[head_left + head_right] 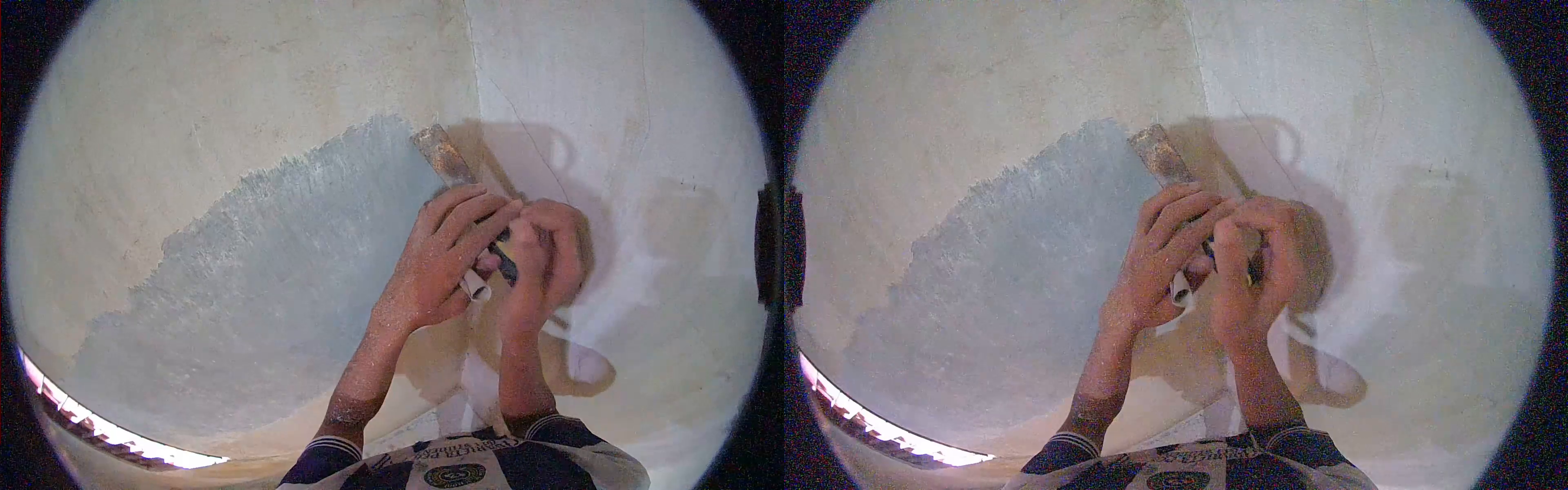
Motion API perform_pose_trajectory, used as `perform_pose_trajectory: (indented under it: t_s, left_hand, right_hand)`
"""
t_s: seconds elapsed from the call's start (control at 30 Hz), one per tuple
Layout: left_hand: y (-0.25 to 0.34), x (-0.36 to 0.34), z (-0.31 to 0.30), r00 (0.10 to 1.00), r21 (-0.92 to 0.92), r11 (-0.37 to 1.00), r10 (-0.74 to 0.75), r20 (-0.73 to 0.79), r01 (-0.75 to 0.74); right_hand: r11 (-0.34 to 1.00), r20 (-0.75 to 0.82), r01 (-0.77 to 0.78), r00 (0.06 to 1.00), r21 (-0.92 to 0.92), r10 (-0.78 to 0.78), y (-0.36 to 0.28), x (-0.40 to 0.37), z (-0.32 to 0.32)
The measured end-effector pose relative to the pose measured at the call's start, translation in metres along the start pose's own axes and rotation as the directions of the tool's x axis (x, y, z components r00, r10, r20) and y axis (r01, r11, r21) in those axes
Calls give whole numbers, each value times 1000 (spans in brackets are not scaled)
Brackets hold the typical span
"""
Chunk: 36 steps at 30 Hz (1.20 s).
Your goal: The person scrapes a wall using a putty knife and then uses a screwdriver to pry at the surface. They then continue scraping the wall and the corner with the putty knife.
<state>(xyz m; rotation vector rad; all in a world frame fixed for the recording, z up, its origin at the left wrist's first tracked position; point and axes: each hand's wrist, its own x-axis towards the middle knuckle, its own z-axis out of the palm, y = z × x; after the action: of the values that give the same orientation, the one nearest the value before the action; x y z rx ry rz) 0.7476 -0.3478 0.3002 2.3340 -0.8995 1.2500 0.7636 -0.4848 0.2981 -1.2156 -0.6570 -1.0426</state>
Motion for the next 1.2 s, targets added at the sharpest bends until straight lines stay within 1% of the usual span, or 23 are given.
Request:
perform_pose_trajectory:
  t_s: [0.07, 0.1, 0.17, 0.2, 0.23, 0.3, 0.37, 0.47, 0.53, 0.57, 0.67, 0.7, 0.77, 0.8, 0.83, 0.87, 0.9, 0.93, 0.97, 1.03, 1.07, 1.17, 1.2]
  left_hand:
    - [11, 2, -5, 998, -8, 999, -53, 23, 53]
    - [11, 3, -4, 998, -17, 998, -58, 4, 58]
    - [10, 10, -1, 997, -33, 997, -66, -35, 65]
    - [11, 12, -4, 998, 7, 999, -54, -36, 54]
    - [15, 17, -7, 999, 46, 998, -41, -35, 43]
    - [16, 28, -5, 997, 53, 998, 39, -69, -35]
    - [11, 40, 2, 977, -2, 987, 162, -140, -164]
    - [10, 37, 6, 992, 83, 992, 104, -73, -98]
    - [5, 35, 9, 990, 81, 990, 120, -76, -114]
    - [4, 36, 8, 989, 76, 989, 129, -78, -124]
    - [4, 37, 6, 985, 42, 988, 154, -81, -150]
    - [4, 39, 8, 981, 30, 988, 154, -119, -152]
    - [6, 39, 15, 974, -7, 990, 138, -182, -142]
    - [8, 35, 17, 983, 14, 993, 117, -142, -116]
    - [5, 34, 17, 987, 51, 993, 111, -119, -105]
    - [4, 35, 17, 990, 89, 991, 104, -95, -96]
    - [5, 31, 17, 988, 87, 991, 114, -107, -105]
    - [5, 31, 19, 983, 91, 988, 134, -125, -123]
    - [5, 33, 21, 977, 96, 985, 156, -148, -143]
    - [5, 36, 19, 983, 39, 992, 123, -139, -119]
    - [4, 33, 18, 986, 10, 995, 96, -133, -95]
    - [4, 35, 11, 991, 64, 993, 109, -82, -104]
    - [1, 33, 12, 987, 80, 990, 124, -102, -116]
  right_hand:
    - [977, -36, 39, 999, 212, -32, 5, -3, 1]
    - [948, -57, 60, 997, 313, -44, 7, -5, 1]
    - [957, -20, 63, 998, 282, -60, 8, -7, -6]
    - [962, -1, 67, 998, 266, -69, 8, -10, -6]
    - [955, -40, 105, 994, 277, -98, 7, -8, -2]
    - [939, -117, 182, 981, 293, -154, 0, 3, 3]
    - [952, -51, 90, 996, 294, -79, -7, 7, 0]
    - [961, 19, 33, 999, 274, -40, -10, 8, -4]
    - [994, -33, 101, 994, 31, -100, -11, 5, -13]
    - [966, -87, 155, 981, -208, -176, -12, -1, -28]
    - [971, -285, 236, 929, -33, -235, -16, -5, -31]
    - [945, -179, 297, 931, -137, -318, 2, -4, -32]
    - [949, -11, 300, 953, -94, -303, 5, 0, -30]
    - [952, 73, 297, 954, -73, -292, 7, 3, -29]
    - [963, -24, 263, 964, -50, -264, 5, -5, -36]
    - [968, -238, 246, 944, 55, -227, 0, -6, -31]
    - [950, -441, 271, 880, 157, -178, -6, -6, -25]
    - [908, -192, 394, 889, -146, -416, 0, 0, -33]
    - [740, 122, 548, 827, -390, -548, 8, 12, -48]
    - [885, -8, 435, 897, -164, -443, 14, 1, -29]
    - [923, -73, 383, 920, -35, -384, 16, -3, -18]
    - [929, -47, 362, 930, -73, -366, 8, -2, -25]
    - [928, -61, 366, 927, -75, -371, 12, -1, -20]
